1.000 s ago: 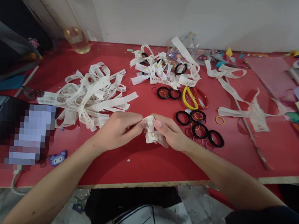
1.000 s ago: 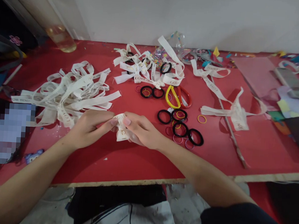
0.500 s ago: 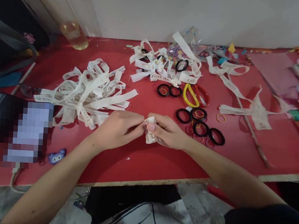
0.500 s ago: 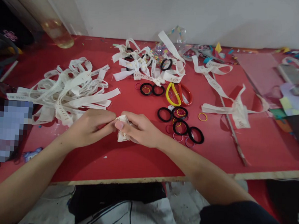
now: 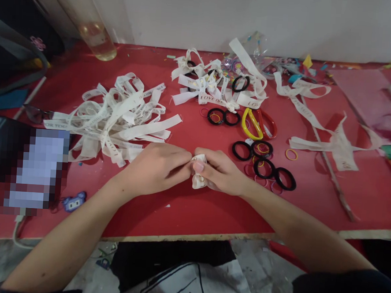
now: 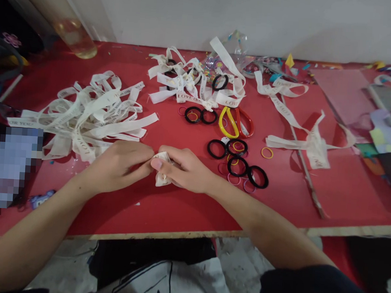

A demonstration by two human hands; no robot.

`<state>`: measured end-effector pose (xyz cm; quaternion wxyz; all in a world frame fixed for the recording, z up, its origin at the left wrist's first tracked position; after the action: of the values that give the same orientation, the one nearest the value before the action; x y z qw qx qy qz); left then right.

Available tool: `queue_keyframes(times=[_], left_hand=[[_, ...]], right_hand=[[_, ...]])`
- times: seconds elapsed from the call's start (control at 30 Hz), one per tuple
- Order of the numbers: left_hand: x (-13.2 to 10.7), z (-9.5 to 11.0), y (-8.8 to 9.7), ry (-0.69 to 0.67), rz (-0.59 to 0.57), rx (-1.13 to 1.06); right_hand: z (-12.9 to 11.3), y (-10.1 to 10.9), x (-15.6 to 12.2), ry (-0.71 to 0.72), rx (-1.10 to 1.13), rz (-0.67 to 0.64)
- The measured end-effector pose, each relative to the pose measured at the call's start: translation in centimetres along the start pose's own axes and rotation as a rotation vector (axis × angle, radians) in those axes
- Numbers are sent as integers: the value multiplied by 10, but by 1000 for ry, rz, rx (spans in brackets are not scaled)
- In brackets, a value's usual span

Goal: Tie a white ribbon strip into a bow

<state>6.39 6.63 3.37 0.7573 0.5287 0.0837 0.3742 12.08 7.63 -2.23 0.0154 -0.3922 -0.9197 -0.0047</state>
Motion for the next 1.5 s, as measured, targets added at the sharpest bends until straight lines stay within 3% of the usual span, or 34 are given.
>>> queue_keyframes(times=[0.2,1.5], left_hand=[[-1,9,-4,-76,-41,194],[-1,6,-5,-58,-30,116]], right_hand=[[-7,-3,0,52,-200,-47],[-10,0,0,75,-279,10]])
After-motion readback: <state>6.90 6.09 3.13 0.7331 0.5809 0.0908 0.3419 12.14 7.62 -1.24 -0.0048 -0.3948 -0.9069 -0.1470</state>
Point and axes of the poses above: each hand's wrist, its own x-axis towards the middle knuckle, its own y-axis out of the back of the hand, z = x × y, the point moved 10 cm from there along x, towards the middle knuckle, and after that the axes turned 1 degree about -z, right-handed, at the moved point
